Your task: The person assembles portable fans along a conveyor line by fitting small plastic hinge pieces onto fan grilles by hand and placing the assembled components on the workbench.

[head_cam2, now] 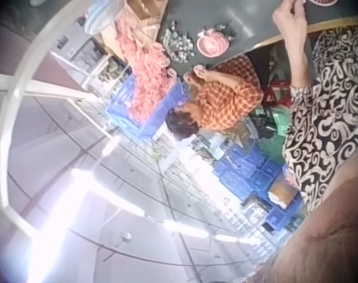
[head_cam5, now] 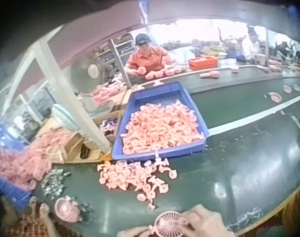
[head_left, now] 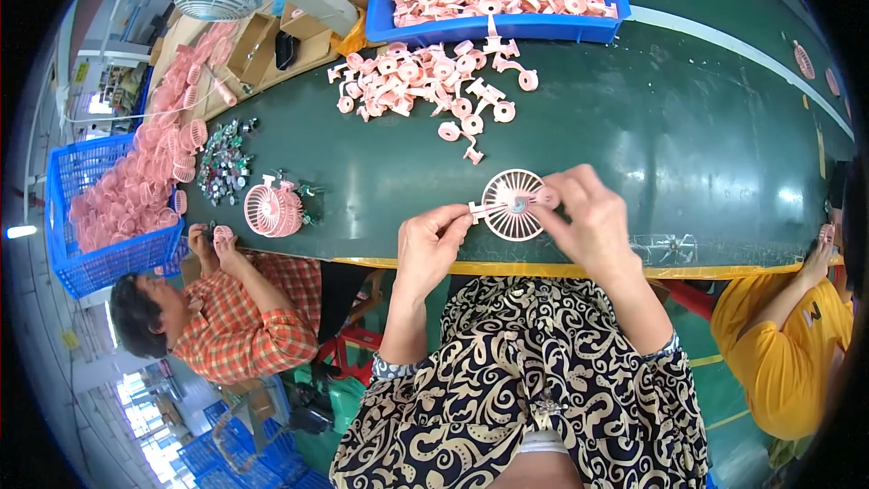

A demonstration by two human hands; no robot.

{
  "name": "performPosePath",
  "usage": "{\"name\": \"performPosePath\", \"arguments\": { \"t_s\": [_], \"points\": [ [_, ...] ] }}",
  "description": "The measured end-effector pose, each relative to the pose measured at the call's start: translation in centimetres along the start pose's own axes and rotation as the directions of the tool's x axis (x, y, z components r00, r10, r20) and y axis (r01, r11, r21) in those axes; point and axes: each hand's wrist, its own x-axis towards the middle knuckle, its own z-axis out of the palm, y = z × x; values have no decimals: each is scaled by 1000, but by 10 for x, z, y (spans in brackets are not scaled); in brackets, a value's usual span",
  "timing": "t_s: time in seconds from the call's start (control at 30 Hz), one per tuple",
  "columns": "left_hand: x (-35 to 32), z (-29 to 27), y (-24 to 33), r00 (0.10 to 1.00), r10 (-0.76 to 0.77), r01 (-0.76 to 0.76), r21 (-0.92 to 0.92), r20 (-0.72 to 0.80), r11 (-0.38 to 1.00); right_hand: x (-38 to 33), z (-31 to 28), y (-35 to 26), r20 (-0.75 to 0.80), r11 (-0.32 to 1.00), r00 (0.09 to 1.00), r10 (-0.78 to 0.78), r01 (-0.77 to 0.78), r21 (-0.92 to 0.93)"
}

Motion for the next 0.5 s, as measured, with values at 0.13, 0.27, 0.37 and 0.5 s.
{"name": "performPosePath", "arguments": {
  "t_s": [0.13, 0.27, 0.37, 0.5],
  "points": [
    [5, 8, -3, 999, 15, -14, -18, 32, 1000, -4, 16, -5, 112, 998, 992, -55, 53, 23],
    [3, 7, -2, 998, 51, -53, 69, 39, 996, -4, 25, -5, 184, 993, 979, -92, 104, -55],
    [2, 9, -1, 999, 36, -37, 85, 11, 996, -6, 31, -4, 256, 989, 963, -84, 112, -96],
    [4, 6, 0, 997, 76, -79, 124, 24, 989, -5, 35, -3, 244, 984, 964, -109, 138, -108]
  ]
}}
